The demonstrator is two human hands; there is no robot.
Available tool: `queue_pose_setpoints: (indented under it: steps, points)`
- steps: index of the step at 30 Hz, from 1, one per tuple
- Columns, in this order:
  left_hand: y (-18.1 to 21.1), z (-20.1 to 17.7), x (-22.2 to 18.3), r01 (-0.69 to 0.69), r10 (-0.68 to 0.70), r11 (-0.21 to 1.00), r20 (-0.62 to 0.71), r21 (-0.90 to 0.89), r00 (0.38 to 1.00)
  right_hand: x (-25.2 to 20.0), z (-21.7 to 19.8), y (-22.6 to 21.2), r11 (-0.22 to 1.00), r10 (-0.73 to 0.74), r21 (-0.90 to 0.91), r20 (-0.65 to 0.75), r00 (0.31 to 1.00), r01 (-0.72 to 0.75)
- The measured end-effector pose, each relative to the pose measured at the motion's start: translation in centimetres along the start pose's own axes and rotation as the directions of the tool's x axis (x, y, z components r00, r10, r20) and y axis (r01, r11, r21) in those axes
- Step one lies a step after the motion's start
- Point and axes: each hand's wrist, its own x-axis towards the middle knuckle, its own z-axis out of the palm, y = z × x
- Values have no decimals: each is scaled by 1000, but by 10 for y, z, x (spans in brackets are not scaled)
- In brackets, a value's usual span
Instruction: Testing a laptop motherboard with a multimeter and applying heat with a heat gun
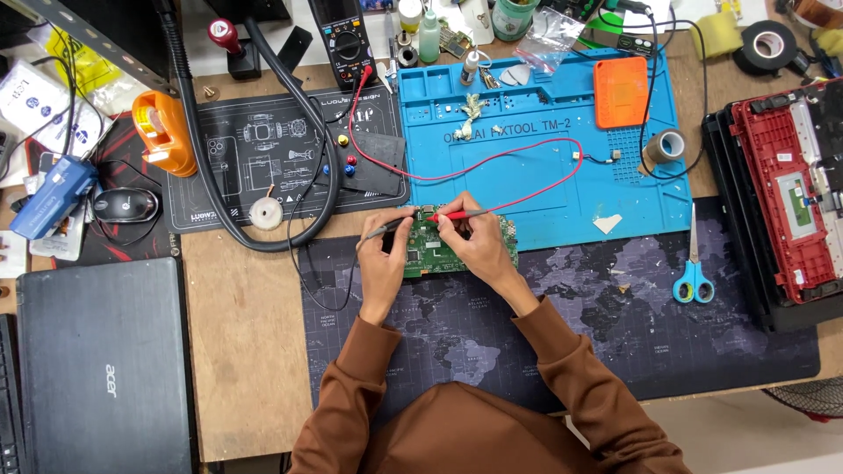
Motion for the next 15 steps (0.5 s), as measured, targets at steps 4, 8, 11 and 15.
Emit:
queue_pose_setpoints:
  steps: [4, 8, 11, 15]
  points:
    - [-2, -7, 0, 59, -62, 995, -39, -74, 997, -2, 1, 5, 1000, 2, -3, -4, 1000, -2]
    - [-7, -17, -6, 109, -116, 965, -17, -240, 993, -1, 0, 2, 1000, 13, 6, -2, 1000, -13]
    - [-2, -28, -17, 136, -139, 960, 6, -245, 990, -2, 1, 7, 1000, 10, 3, -3, 1000, -10]
    - [18, -38, -25, 147, -143, 967, 36, -209, 989, -2, 1, 6, 1000, 7, 5, -6, 1000, -7]
